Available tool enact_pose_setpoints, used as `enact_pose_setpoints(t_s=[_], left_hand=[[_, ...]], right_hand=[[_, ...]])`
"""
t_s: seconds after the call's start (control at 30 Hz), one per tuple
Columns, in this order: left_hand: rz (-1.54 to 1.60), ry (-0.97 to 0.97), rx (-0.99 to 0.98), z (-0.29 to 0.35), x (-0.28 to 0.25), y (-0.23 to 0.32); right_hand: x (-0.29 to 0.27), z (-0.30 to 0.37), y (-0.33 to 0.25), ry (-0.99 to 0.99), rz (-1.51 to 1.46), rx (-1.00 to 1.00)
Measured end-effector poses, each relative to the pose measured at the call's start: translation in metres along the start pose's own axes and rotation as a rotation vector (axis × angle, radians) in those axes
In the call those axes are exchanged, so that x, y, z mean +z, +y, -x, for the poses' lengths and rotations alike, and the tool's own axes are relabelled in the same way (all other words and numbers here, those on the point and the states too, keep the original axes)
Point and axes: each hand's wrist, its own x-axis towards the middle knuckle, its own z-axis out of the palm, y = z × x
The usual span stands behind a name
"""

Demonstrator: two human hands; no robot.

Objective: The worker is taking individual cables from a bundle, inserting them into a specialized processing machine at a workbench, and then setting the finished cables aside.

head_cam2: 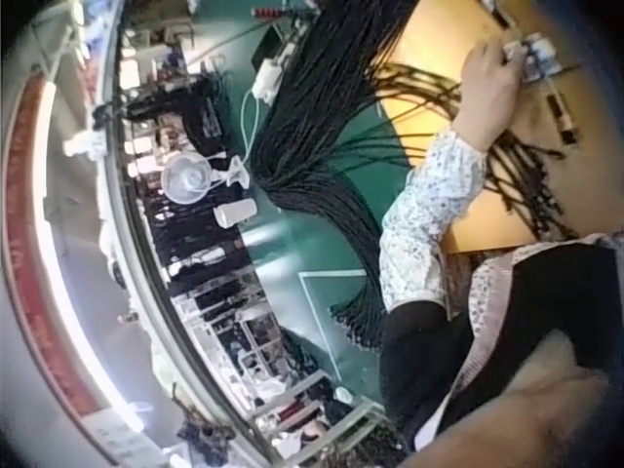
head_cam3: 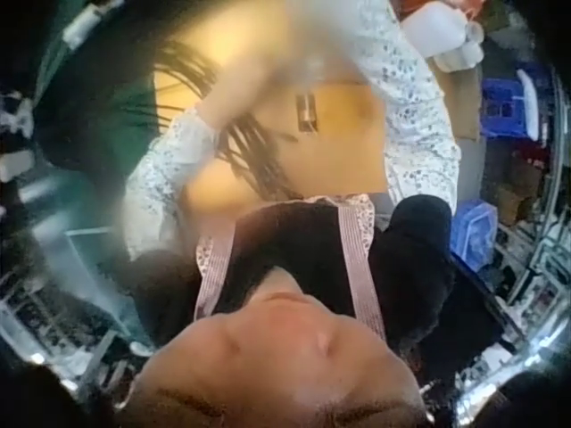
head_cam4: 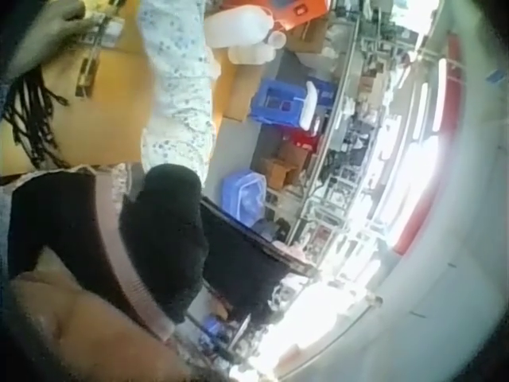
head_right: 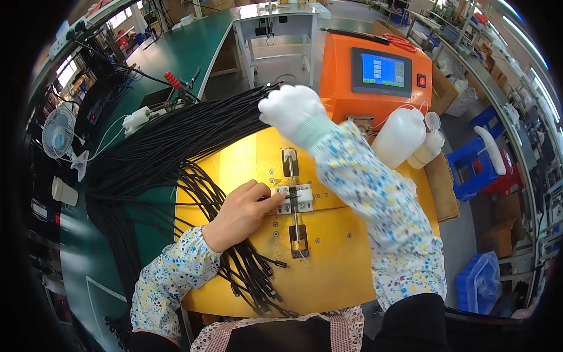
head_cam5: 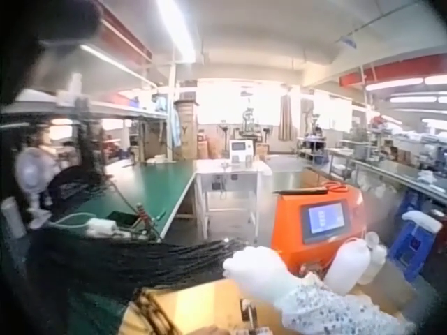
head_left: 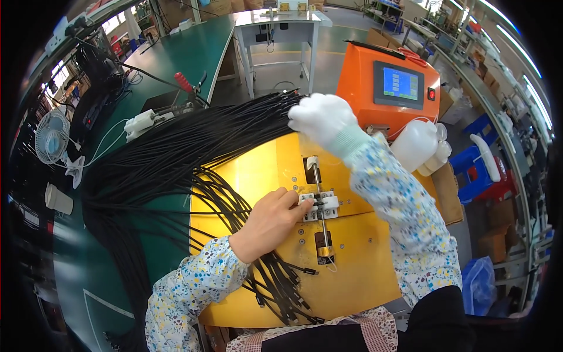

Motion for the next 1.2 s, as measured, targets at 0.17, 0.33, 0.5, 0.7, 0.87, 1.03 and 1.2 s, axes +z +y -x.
enact_pose_setpoints(t_s=[0.17, 0.33, 0.5, 0.7, 0.87, 1.03, 1.2], left_hand=[[0.052, 0.073, -0.069, -0.005, 0.001, -0.001], [0.108, 0.107, -0.124, -0.007, 0.0, -0.005], [-0.004, -0.113, -0.129, -0.011, -0.017, 0.004], [0.304, -0.116, -0.087, -0.019, -0.051, 0.026], [0.542, -0.087, -0.412, -0.019, -0.019, 0.026], [0.499, 0.057, -0.348, -0.018, -0.003, 0.026], [0.113, 0.12, -0.124, -0.009, 0.003, 0.021]], right_hand=[[-0.026, 0.061, -0.013, 0.096, -0.219, -0.002], [-0.033, 0.089, -0.023, 0.13, -0.395, 0.12], [-0.035, 0.097, -0.025, 0.127, -0.395, 0.278], [-0.027, 0.132, -0.042, 0.023, -0.774, 0.271], [-0.031, 0.135, -0.057, 0.077, -0.786, 0.314], [-0.02, 0.139, -0.049, 0.05, -0.784, 0.351], [-0.01, 0.141, -0.043, 0.018, -0.661, 0.278]])
